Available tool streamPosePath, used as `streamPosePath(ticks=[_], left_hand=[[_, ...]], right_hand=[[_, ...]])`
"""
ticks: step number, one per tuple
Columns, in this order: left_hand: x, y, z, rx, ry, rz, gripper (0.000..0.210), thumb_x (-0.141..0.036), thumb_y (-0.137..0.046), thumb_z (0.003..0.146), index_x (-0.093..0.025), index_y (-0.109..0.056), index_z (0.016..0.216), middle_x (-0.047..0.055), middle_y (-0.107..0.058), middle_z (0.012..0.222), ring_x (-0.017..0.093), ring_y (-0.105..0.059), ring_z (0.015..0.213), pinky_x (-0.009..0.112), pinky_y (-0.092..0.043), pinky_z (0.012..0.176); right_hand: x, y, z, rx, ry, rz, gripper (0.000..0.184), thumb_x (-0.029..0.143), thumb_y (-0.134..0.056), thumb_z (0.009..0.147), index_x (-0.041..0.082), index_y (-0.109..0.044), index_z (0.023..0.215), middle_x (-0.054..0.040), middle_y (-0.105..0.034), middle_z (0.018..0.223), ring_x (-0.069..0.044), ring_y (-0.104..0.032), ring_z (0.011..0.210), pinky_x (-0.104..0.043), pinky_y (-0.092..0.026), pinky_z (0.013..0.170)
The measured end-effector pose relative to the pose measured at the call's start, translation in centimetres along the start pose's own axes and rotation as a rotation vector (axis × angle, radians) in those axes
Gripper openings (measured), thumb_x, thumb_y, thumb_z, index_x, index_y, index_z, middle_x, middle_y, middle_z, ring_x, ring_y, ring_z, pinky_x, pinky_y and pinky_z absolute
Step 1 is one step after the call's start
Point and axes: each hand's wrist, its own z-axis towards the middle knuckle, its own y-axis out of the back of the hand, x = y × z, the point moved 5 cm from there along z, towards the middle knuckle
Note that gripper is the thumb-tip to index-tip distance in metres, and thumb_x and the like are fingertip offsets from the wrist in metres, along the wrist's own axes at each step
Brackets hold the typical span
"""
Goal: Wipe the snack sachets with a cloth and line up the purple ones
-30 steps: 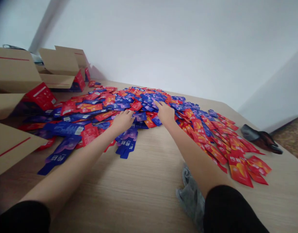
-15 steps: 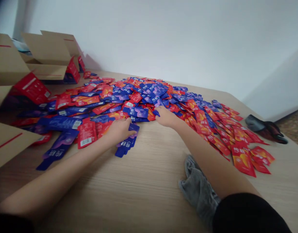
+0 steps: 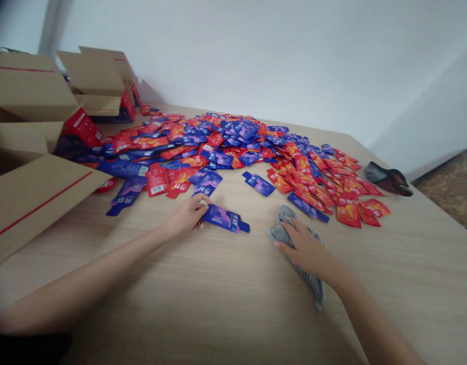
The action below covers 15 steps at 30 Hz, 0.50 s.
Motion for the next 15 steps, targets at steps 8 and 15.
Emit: streamPosePath(ticks=[8,15], left_hand=[[-1.9,-3.0,-9.8,-0.037,-0.412,0.860,0.038,-0.028,-0.042,0.096,-0.023,-0.052,0.132,0.010,-0.055,0.133,0.026,-0.052,0.118,0.041,-0.041,0.098],[0.9,-5.8,-10.0,-0.005,-0.482,0.991,0.044,-0.034,-0.033,0.100,-0.018,-0.052,0.136,0.009,-0.052,0.144,0.032,-0.036,0.137,0.049,-0.031,0.107]], right_hand=[[2.2,0.5,-2.0,-0.371,-0.054,0.256,0.046,0.032,-0.042,0.090,0.018,-0.042,0.134,-0.0176,-0.054,0.126,-0.031,-0.051,0.120,-0.050,-0.040,0.103],[16.1,1.3,0.9,-0.393,0.300,0.239,0.028,0.028,-0.039,0.097,0.019,-0.050,0.121,-0.0156,-0.050,0.127,-0.027,-0.048,0.117,-0.044,-0.041,0.098]])
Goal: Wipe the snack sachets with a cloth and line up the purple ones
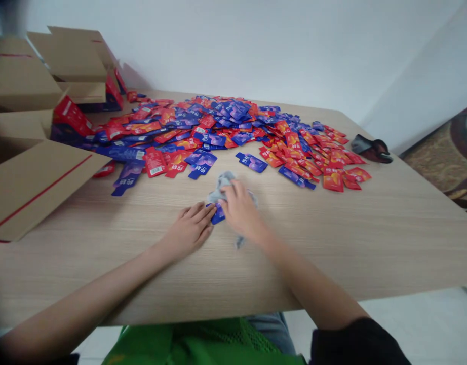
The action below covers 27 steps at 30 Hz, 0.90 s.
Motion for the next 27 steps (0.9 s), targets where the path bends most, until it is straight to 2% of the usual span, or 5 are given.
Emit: streamPosePath(ticks=[4,11,14,19,27], left_hand=[[0.1,-0.2,0.1,0.013,0.000,-0.009,0.043,-0.032,-0.032,0.100,-0.019,-0.059,0.130,0.010,-0.059,0.136,0.031,-0.037,0.137,0.049,-0.032,0.107],[0.1,0.2,0.2,0.045,0.007,-0.033,0.049,-0.031,-0.030,0.100,-0.022,-0.042,0.146,0.005,-0.040,0.154,0.031,-0.035,0.138,0.051,-0.031,0.106],[0.0,0.2,0.3,0.044,-0.004,-0.024,0.049,-0.031,-0.029,0.100,-0.020,-0.043,0.145,0.006,-0.040,0.153,0.032,-0.035,0.138,0.051,-0.031,0.106],[-0.1,0.2,0.4,0.046,0.007,-0.013,0.045,-0.030,-0.031,0.100,-0.018,-0.052,0.137,0.009,-0.055,0.141,0.032,-0.035,0.138,0.051,-0.032,0.106],[-0.1,0.0,0.6,0.041,0.008,0.003,0.048,-0.030,-0.031,0.099,-0.022,-0.042,0.146,0.004,-0.039,0.154,0.033,-0.035,0.137,0.052,-0.032,0.105]], right_hand=[[0.7,-4.4,-0.2,0.211,0.064,-0.208,0.028,0.026,-0.039,0.098,0.019,-0.057,0.119,-0.0150,-0.053,0.127,-0.028,-0.050,0.106,-0.044,-0.041,0.092],[-8.8,-0.5,-1.5,0.027,-0.255,-0.255,0.034,0.013,-0.034,0.092,0.014,-0.058,0.116,-0.0161,-0.056,0.106,-0.030,-0.051,0.102,-0.045,-0.042,0.090],[-6.1,-0.4,-0.9,-0.037,-0.179,-0.181,0.037,0.012,-0.033,0.093,0.016,-0.056,0.121,-0.0151,-0.055,0.110,-0.029,-0.050,0.105,-0.043,-0.042,0.091],[0.2,-3.8,0.1,0.176,0.109,-0.154,0.033,0.013,-0.041,0.093,0.021,-0.061,0.119,-0.0118,-0.055,0.118,-0.027,-0.049,0.104,-0.040,-0.042,0.092],[-7.6,-0.2,-0.9,0.037,-0.233,-0.194,0.035,0.007,-0.039,0.088,0.015,-0.062,0.113,-0.0151,-0.054,0.109,-0.028,-0.051,0.105,-0.041,-0.043,0.093]])
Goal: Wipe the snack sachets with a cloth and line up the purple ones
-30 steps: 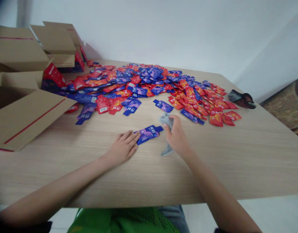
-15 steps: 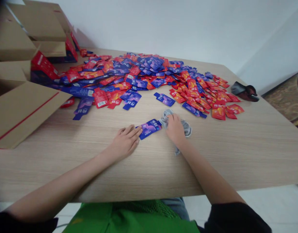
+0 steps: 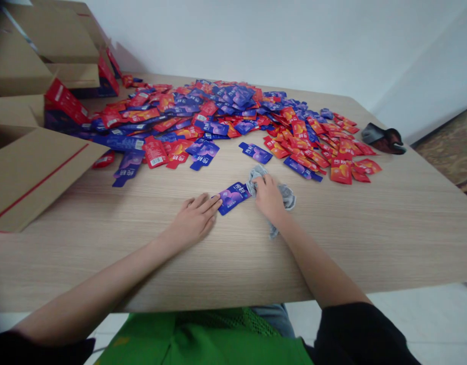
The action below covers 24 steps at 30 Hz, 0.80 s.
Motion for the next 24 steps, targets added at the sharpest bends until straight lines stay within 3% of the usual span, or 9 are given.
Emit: streamPosePath(ticks=[3,5,7,10,13,15,18,21,24], left_hand=[[-0.3,0.2,0.1,-0.021,-0.012,0.015,0.047,-0.032,-0.032,0.099,-0.021,-0.045,0.143,0.006,-0.042,0.152,0.033,-0.037,0.135,0.051,-0.034,0.104],[-0.9,0.5,-0.1,-0.023,-0.014,0.030,0.045,-0.033,-0.035,0.098,-0.018,-0.052,0.137,0.008,-0.048,0.146,0.033,-0.038,0.134,0.049,-0.036,0.104],[-2.1,1.0,-0.7,-0.023,-0.017,0.040,0.043,-0.033,-0.039,0.097,-0.015,-0.055,0.133,0.011,-0.052,0.140,0.033,-0.040,0.132,0.046,-0.036,0.105],[-4.0,2.3,-1.4,-0.015,-0.037,0.034,0.046,-0.035,-0.049,0.090,-0.012,-0.058,0.129,0.016,-0.056,0.130,0.034,-0.046,0.126,0.046,-0.036,0.105],[-4.5,3.4,0.1,0.058,-0.103,-0.034,0.032,-0.036,-0.051,0.089,-0.017,-0.069,0.107,0.011,-0.063,0.110,0.029,-0.059,0.105,0.046,-0.041,0.098],[-3.0,3.9,2.8,0.072,-0.135,-0.141,0.029,-0.030,-0.044,0.092,-0.023,-0.071,0.100,0.006,-0.065,0.108,0.022,-0.063,0.097,0.041,-0.045,0.093],[1.1,4.4,8.0,-0.041,-0.133,-0.234,0.039,-0.024,-0.049,0.089,-0.025,-0.060,0.126,0.006,-0.054,0.136,0.023,-0.051,0.123,0.039,-0.041,0.100],[3.6,2.9,11.8,0.157,-0.290,-0.282,0.055,-0.022,-0.058,0.082,-0.023,-0.052,0.136,0.008,-0.044,0.148,0.024,-0.041,0.134,0.038,-0.034,0.108],[4.7,2.2,13.2,0.303,-0.326,-0.245,0.056,-0.028,-0.066,0.076,-0.024,-0.057,0.131,0.007,-0.051,0.140,0.026,-0.046,0.127,0.036,-0.036,0.104]], right_hand=[[2.3,0.5,-0.9,-0.044,0.102,0.049,0.036,0.007,-0.040,0.088,0.018,-0.061,0.116,-0.0131,-0.054,0.112,-0.027,-0.050,0.106,-0.040,-0.043,0.093],[4.8,-0.1,-1.6,0.021,0.280,0.069,0.038,0.007,-0.040,0.089,0.021,-0.061,0.117,-0.0113,-0.055,0.116,-0.026,-0.050,0.106,-0.039,-0.043,0.093],[5.5,-0.9,-1.8,0.089,0.354,0.071,0.039,0.005,-0.040,0.088,0.022,-0.061,0.117,-0.0110,-0.056,0.117,-0.026,-0.051,0.104,-0.039,-0.043,0.093],[1.7,-0.7,-1.1,0.049,0.172,0.113,0.038,0.004,-0.040,0.085,0.020,-0.062,0.112,-0.0121,-0.057,0.112,-0.026,-0.053,0.104,-0.040,-0.043,0.093],[-2.6,0.6,-0.9,-0.036,0.028,0.272,0.030,0.010,-0.044,0.085,0.020,-0.060,0.109,-0.0101,-0.057,0.107,-0.025,-0.056,0.104,-0.041,-0.044,0.094],[-3.8,1.6,-1.3,-0.088,0.005,0.361,0.027,0.014,-0.046,0.085,0.021,-0.059,0.108,-0.0089,-0.058,0.108,-0.024,-0.057,0.105,-0.041,-0.043,0.096],[-3.5,2.4,-2.2,-0.122,-0.017,0.412,0.025,0.017,-0.048,0.084,0.022,-0.058,0.107,-0.0080,-0.060,0.107,-0.024,-0.058,0.106,-0.042,-0.043,0.097],[-2.7,2.5,-2.6,-0.130,-0.036,0.435,0.023,0.018,-0.048,0.084,0.023,-0.057,0.105,-0.0077,-0.061,0.106,-0.024,-0.058,0.104,-0.043,-0.043,0.096],[-2.7,2.5,-2.6,-0.139,-0.055,0.447,0.023,0.019,-0.047,0.084,0.023,-0.058,0.104,-0.0077,-0.061,0.105,-0.025,-0.058,0.104,-0.044,-0.043,0.095]])
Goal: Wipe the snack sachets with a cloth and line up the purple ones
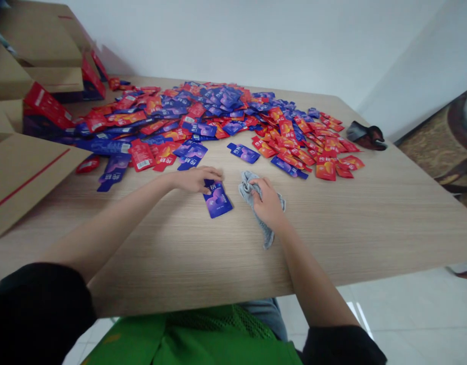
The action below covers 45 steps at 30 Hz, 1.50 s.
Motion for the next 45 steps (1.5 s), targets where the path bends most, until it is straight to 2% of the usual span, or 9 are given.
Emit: streamPosePath(ticks=[4,12,16,21,26,30,37,41,45], left_hand=[[-0.5,0.1,-1.0,0.000,0.125,0.072,0.044,-0.039,-0.074,0.071,-0.021,-0.063,0.110,0.006,-0.064,0.110,0.024,-0.058,0.101,0.031,-0.044,0.082],[-5.4,-3.2,-6.4,-0.485,0.260,0.318,0.017,-0.030,-0.046,0.098,-0.019,-0.058,0.098,0.004,-0.066,0.089,0.019,-0.061,0.079,0.032,-0.041,0.073],[-7.6,-5.5,-7.9,-0.424,0.105,0.456,0.021,-0.017,-0.042,0.098,-0.020,-0.062,0.105,0.007,-0.068,0.102,0.021,-0.061,0.092,0.035,-0.041,0.078],[-8.2,-7.0,-10.1,-0.414,0.173,0.361,0.040,-0.031,-0.045,0.098,-0.015,-0.053,0.134,0.010,-0.055,0.139,0.028,-0.050,0.122,0.040,-0.040,0.095],[-8.6,-7.6,-10.4,-0.393,0.216,0.278,0.045,-0.035,-0.041,0.098,-0.014,-0.052,0.136,0.010,-0.053,0.143,0.030,-0.044,0.130,0.045,-0.037,0.100],[-8.4,-7.2,-10.1,-0.355,0.234,0.233,0.043,-0.032,-0.039,0.096,-0.016,-0.056,0.133,0.010,-0.057,0.138,0.030,-0.045,0.130,0.046,-0.038,0.100],[-8.0,-6.6,-9.6,-0.301,0.230,0.183,0.049,-0.023,-0.041,0.091,-0.017,-0.050,0.140,0.008,-0.048,0.148,0.030,-0.043,0.134,0.046,-0.039,0.100],[-7.8,-6.5,-9.5,-0.288,0.217,0.184,0.050,-0.022,-0.041,0.092,-0.019,-0.050,0.140,0.007,-0.046,0.149,0.029,-0.042,0.135,0.044,-0.039,0.102],[-7.7,-6.5,-9.5,-0.290,0.213,0.203,0.044,-0.021,-0.040,0.092,-0.018,-0.056,0.133,0.010,-0.053,0.142,0.029,-0.041,0.137,0.045,-0.038,0.105]], right_hand=[[-0.6,0.4,0.0,0.001,-0.018,0.003,0.023,0.019,-0.048,0.084,0.023,-0.058,0.103,-0.0081,-0.061,0.106,-0.025,-0.058,0.105,-0.045,-0.043,0.097],[-1.2,0.5,0.1,-0.058,-0.022,-0.016,0.022,0.020,-0.049,0.083,0.022,-0.059,0.103,-0.0087,-0.062,0.105,-0.026,-0.058,0.104,-0.045,-0.044,0.096],[-1.2,0.9,0.4,-0.073,-0.016,-0.034,0.021,0.020,-0.050,0.082,0.022,-0.059,0.101,-0.0084,-0.063,0.103,-0.026,-0.058,0.102,-0.045,-0.044,0.095],[1.8,1.5,1.4,-0.149,0.020,-0.084,0.024,0.017,-0.049,0.084,0.021,-0.059,0.104,-0.0088,-0.060,0.104,-0.025,-0.056,0.103,-0.044,-0.043,0.095],[8.1,-5.0,1.2,0.063,0.190,-0.260,0.033,0.015,-0.043,0.090,0.021,-0.059,0.118,-0.0125,-0.054,0.119,-0.028,-0.049,0.110,-0.044,-0.041,0.093],[7.9,-9.4,-0.3,0.312,0.280,-0.450,0.041,0.017,-0.041,0.092,0.021,-0.055,0.131,-0.0151,-0.054,0.127,-0.030,-0.048,0.105,-0.046,-0.039,0.089],[-1.3,-2.2,-0.2,0.090,-0.010,-0.538,0.046,0.016,-0.042,0.088,0.021,-0.056,0.131,-0.0164,-0.053,0.119,-0.034,-0.047,0.107,-0.053,-0.040,0.091],[1.6,-1.9,0.0,0.026,0.047,-0.332,0.050,0.007,-0.036,0.086,0.022,-0.056,0.129,-0.0130,-0.051,0.116,-0.029,-0.049,0.109,-0.046,-0.042,0.095],[6.4,-6.3,-0.7,0.240,0.236,-0.284,0.049,0.003,-0.037,0.085,0.023,-0.057,0.126,-0.0112,-0.054,0.116,-0.026,-0.049,0.105,-0.041,-0.043,0.092]])
